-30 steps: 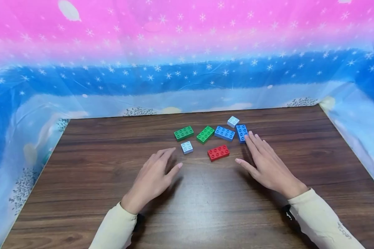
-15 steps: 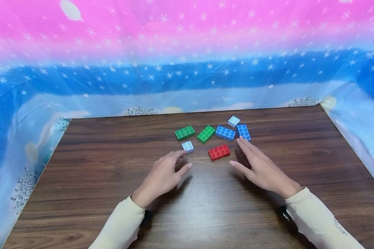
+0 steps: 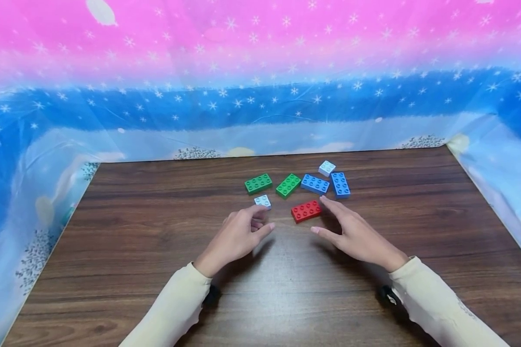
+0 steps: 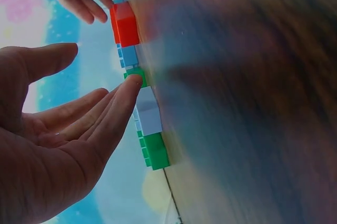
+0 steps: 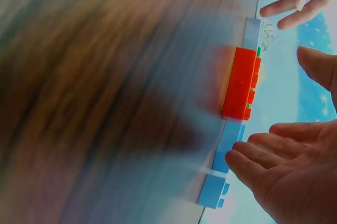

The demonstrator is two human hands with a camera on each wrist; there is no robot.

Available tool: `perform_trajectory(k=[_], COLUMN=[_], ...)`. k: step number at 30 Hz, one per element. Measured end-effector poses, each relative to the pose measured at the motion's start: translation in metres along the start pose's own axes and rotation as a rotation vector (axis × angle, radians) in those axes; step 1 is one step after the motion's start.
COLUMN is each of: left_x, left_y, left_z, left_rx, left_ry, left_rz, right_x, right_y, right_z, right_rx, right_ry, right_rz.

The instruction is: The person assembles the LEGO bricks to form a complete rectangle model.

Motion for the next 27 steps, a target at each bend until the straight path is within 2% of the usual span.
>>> perform_trajectory(k=[5,10,16,22,27], left_x=[-0.004,-0.008,-0.010,-0.012,-0.015], left_y=[0.001,0.002,0.002,0.002,0.002], left_z=[-0.002,-0.003,-0.006,-0.009,-0.011], left_rx=[0.037,0.066,0.059,0.043,0.021], left_ry=[-0.025,-0.019,-0.024,-0.029,-0.039], left_rz=[0.043,0.054,0.050,0.063,0.046], right_x=[-0.004,-0.007,-0.009,-0.010,-0.010], right_y=[0.000,-0.001,-0.004,-0.007,-0.008], right_z=[-0.004,-0.005,-0.006,-0.010,-0.012], right_rx=[-0.034,-0.096,-0.136,-0.154,-0.172], right_ry=[0.007,0.011,0.002,-0.002,-0.008], right_rz=[0.010,-0.023,-0.063,-0.060,-0.060])
Point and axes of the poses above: each hand's wrist, its own x-axis away from the middle knuckle, its own z-axis out of the back of the hand, y = z × x, the point moved 1 cm from there along -x, towards the middle knuckle, and after that the axes turned 9 degrees about y, right-handed, at the moved point
